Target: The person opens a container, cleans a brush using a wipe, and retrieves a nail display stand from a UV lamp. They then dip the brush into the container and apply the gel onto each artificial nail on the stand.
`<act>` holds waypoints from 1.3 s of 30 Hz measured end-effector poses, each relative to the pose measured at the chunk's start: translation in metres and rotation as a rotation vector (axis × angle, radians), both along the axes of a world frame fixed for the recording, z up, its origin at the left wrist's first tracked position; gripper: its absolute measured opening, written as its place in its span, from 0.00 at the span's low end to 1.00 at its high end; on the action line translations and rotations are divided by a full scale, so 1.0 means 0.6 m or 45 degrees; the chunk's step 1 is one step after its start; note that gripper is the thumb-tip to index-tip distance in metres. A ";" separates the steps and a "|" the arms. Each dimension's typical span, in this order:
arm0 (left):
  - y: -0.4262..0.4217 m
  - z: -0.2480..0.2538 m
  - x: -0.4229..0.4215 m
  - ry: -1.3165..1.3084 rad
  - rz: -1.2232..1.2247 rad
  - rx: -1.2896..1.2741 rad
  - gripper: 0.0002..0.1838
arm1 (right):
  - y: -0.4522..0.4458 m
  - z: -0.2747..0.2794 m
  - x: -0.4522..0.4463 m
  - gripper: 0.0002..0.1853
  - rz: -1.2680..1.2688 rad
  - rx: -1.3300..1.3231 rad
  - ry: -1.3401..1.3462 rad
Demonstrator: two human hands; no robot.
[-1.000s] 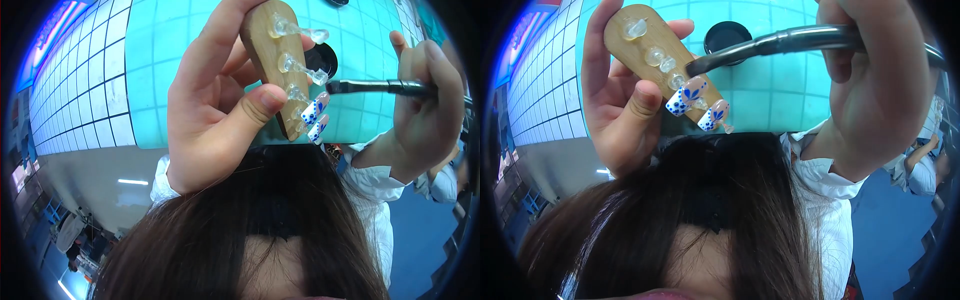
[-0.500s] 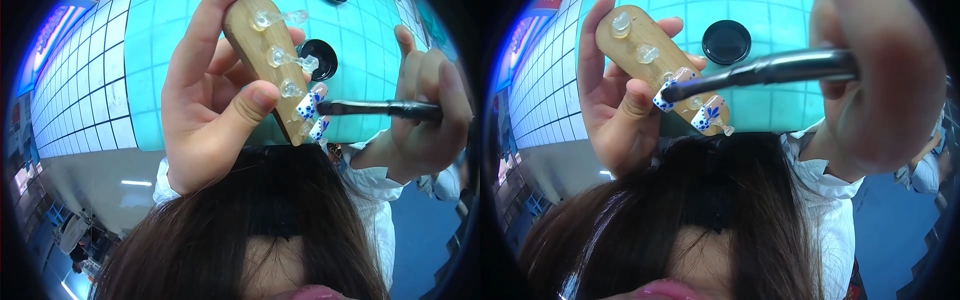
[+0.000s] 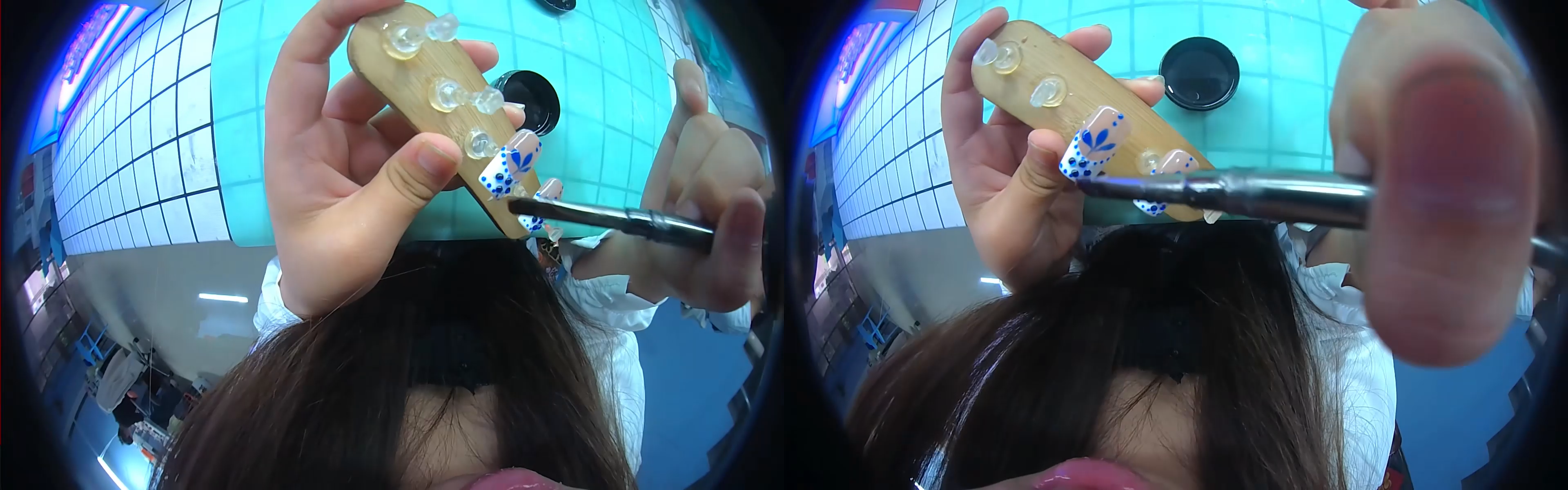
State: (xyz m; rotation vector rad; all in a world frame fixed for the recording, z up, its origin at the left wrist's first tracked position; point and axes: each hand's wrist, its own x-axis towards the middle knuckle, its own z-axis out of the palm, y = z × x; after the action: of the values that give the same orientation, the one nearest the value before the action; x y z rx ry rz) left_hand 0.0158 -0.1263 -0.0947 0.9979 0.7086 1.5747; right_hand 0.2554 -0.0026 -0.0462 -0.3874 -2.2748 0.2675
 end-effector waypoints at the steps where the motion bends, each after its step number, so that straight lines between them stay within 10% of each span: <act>1: -0.001 0.001 0.003 -0.005 0.003 -0.001 0.39 | -0.002 0.001 0.000 0.06 -0.007 -0.008 0.014; 18: 0.002 0.043 0.017 0.046 0.086 -0.387 0.37 | -0.034 0.002 -0.020 0.04 -0.129 -0.147 0.250; 39: 0.009 0.015 0.020 -0.332 0.023 -0.104 0.35 | -0.063 0.005 -0.037 0.12 -0.273 -0.324 0.532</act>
State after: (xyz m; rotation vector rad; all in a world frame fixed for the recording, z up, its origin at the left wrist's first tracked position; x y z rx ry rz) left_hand 0.0277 -0.1211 -0.0858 0.7116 0.5960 1.6412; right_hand 0.2334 -0.0404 -0.0432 -0.6378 -1.7782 0.4813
